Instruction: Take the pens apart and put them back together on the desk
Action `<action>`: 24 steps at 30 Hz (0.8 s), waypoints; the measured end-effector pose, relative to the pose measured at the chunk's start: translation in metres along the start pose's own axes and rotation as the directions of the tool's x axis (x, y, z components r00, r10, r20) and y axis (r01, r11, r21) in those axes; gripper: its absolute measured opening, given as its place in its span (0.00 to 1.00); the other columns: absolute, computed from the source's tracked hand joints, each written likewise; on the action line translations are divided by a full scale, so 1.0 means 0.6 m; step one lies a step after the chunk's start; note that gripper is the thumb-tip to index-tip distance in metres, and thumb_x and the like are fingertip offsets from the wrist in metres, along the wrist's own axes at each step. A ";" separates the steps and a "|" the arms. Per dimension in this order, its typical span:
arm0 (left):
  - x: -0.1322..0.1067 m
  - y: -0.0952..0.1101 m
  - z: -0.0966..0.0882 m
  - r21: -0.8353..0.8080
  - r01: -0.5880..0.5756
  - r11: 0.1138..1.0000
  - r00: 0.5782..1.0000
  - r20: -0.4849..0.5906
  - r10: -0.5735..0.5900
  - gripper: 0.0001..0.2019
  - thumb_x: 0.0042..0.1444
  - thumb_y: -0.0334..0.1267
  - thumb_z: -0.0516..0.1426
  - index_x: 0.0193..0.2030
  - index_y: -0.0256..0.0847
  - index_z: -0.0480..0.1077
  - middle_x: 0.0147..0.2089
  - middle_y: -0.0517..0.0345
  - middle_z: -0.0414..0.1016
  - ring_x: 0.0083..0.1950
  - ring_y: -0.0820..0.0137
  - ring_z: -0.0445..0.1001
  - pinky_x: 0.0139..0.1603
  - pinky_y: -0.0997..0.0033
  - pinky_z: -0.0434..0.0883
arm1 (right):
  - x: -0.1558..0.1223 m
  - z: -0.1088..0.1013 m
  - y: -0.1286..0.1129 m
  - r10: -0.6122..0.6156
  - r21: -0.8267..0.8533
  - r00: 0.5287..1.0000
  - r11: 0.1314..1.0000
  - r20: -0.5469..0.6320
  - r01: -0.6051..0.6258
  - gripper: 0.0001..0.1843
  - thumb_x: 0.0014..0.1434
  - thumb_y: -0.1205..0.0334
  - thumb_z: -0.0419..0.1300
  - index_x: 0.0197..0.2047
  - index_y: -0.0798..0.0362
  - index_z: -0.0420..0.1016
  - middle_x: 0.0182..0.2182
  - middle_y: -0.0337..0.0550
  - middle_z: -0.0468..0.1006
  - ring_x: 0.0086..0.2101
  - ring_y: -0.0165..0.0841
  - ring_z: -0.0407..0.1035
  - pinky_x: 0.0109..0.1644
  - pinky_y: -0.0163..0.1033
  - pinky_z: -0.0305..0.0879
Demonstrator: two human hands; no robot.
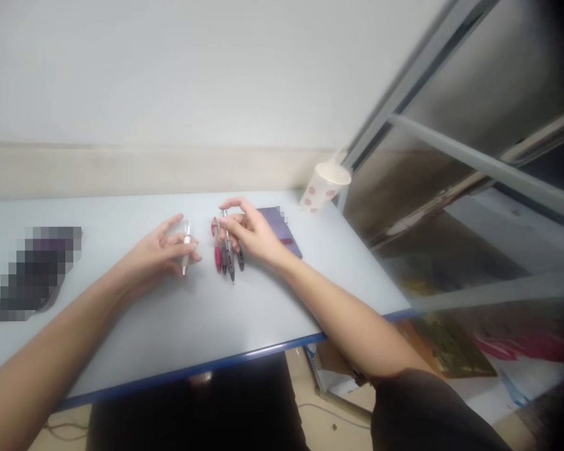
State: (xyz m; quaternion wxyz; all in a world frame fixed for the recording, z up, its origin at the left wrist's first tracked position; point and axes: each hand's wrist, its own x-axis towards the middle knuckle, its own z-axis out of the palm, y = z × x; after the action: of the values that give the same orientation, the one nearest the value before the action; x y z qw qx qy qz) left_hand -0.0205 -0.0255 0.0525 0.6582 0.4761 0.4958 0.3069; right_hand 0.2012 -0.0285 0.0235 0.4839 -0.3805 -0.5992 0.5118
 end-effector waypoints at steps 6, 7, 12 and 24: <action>0.008 -0.014 0.000 0.003 -0.051 0.999 0.997 0.063 0.051 0.49 0.58 0.31 0.68 0.80 0.41 0.46 0.42 0.53 0.76 0.41 0.63 0.83 0.23 0.75 0.75 | 0.005 -0.010 -0.007 0.022 -0.041 0.994 0.999 -0.105 -0.026 0.13 0.70 0.53 0.62 0.51 0.46 0.63 0.29 0.34 0.76 0.23 0.27 0.63 0.27 0.33 0.63; 0.008 -0.015 -0.001 -0.010 -0.069 0.998 0.995 0.069 0.070 0.49 0.59 0.33 0.67 0.81 0.42 0.45 0.44 0.53 0.76 0.42 0.63 0.83 0.25 0.74 0.77 | 0.007 -0.011 -0.009 0.024 -0.045 0.993 0.999 -0.115 -0.029 0.12 0.69 0.54 0.61 0.51 0.47 0.63 0.29 0.34 0.76 0.23 0.27 0.64 0.27 0.33 0.64; 0.013 -0.023 -0.014 -0.124 -0.173 0.977 0.980 0.081 0.184 0.48 0.63 0.34 0.65 0.81 0.49 0.40 0.44 0.56 0.76 0.42 0.65 0.84 0.34 0.70 0.81 | 0.036 -0.003 -0.019 0.108 -0.037 0.991 0.993 -0.081 -0.111 0.12 0.70 0.60 0.60 0.52 0.48 0.62 0.29 0.35 0.79 0.21 0.26 0.62 0.24 0.32 0.63; 0.017 -0.020 -0.028 -0.036 -0.188 0.982 0.982 -0.021 0.187 0.40 0.69 0.29 0.58 0.80 0.43 0.40 0.42 0.59 0.72 0.31 0.71 0.80 0.34 0.66 0.83 | 0.071 0.051 0.008 0.004 -0.143 0.991 0.990 -0.136 -0.024 0.12 0.70 0.53 0.59 0.50 0.49 0.64 0.27 0.32 0.75 0.22 0.25 0.60 0.25 0.31 0.60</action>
State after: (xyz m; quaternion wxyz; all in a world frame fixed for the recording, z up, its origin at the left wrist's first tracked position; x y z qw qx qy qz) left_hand -0.0340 -0.0157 0.0367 0.6309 0.5053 0.4488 0.3811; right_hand 0.1608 0.0054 0.0267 0.4912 -0.4524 -0.5977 0.4436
